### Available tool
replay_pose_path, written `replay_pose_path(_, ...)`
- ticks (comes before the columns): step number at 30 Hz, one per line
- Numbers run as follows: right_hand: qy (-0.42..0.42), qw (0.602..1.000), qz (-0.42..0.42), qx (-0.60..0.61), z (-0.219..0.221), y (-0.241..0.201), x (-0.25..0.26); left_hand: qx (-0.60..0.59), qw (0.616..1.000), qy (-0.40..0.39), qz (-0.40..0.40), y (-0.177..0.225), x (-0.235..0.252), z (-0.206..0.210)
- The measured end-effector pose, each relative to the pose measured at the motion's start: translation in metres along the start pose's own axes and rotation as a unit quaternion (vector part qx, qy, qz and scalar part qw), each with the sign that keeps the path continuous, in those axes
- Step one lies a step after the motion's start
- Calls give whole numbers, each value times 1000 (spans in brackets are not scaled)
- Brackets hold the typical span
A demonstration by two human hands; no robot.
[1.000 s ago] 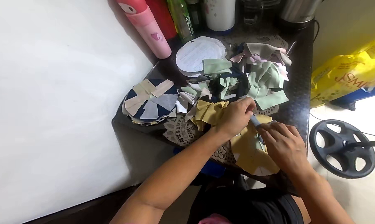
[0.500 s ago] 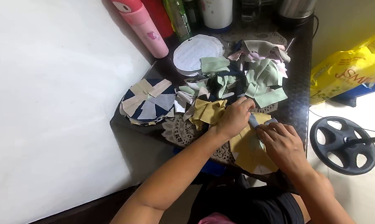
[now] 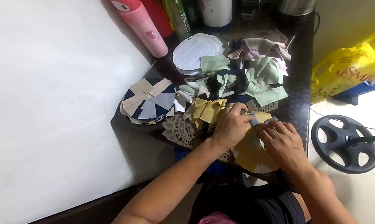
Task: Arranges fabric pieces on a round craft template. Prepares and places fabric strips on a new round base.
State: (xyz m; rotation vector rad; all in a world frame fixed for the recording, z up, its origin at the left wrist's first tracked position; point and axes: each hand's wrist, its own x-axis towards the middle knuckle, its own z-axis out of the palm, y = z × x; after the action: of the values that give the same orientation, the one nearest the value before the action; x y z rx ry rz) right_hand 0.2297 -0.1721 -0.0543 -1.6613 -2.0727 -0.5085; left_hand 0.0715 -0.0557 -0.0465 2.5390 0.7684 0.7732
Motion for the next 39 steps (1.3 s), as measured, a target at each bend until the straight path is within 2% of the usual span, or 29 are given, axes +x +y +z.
replay_pose_path(8, -8, 1000, 7, 2, 0, 0, -4, 46, 997, -34, -60, 5, -1, 6)
replay_pose_path(16, -7, 1000, 18, 15, -3, -2, -10, 68, 996, -37, -49, 6, 2, 4)
replay_pose_path(22, -31, 996, 58, 64, -7, -6, -18, 78, 994, -62, -36, 4, 3, 1)
replay_pose_path(28, -34, 998, 40, 30, -9, -10, -26, 72, 996, -46, -35, 2, 1, 5)
replay_pose_path(30, -33, 998, 39, 27, -10, -12, -26, 54, 995, -64, -58, 4, 4, 2)
replay_pose_path(34, 0, 995, 79, 56, -18, -13, -26, -16, 978, -141, -152, 12, 18, -21)
replay_pose_path(36, 34, 991, 113, 66, -24, -10, -26, -33, 977, -125, -173, 16, 18, -29)
replay_pose_path(39, 40, 982, 176, 58, -28, -2, -24, 13, 990, -64, -128, 26, 3, -22)
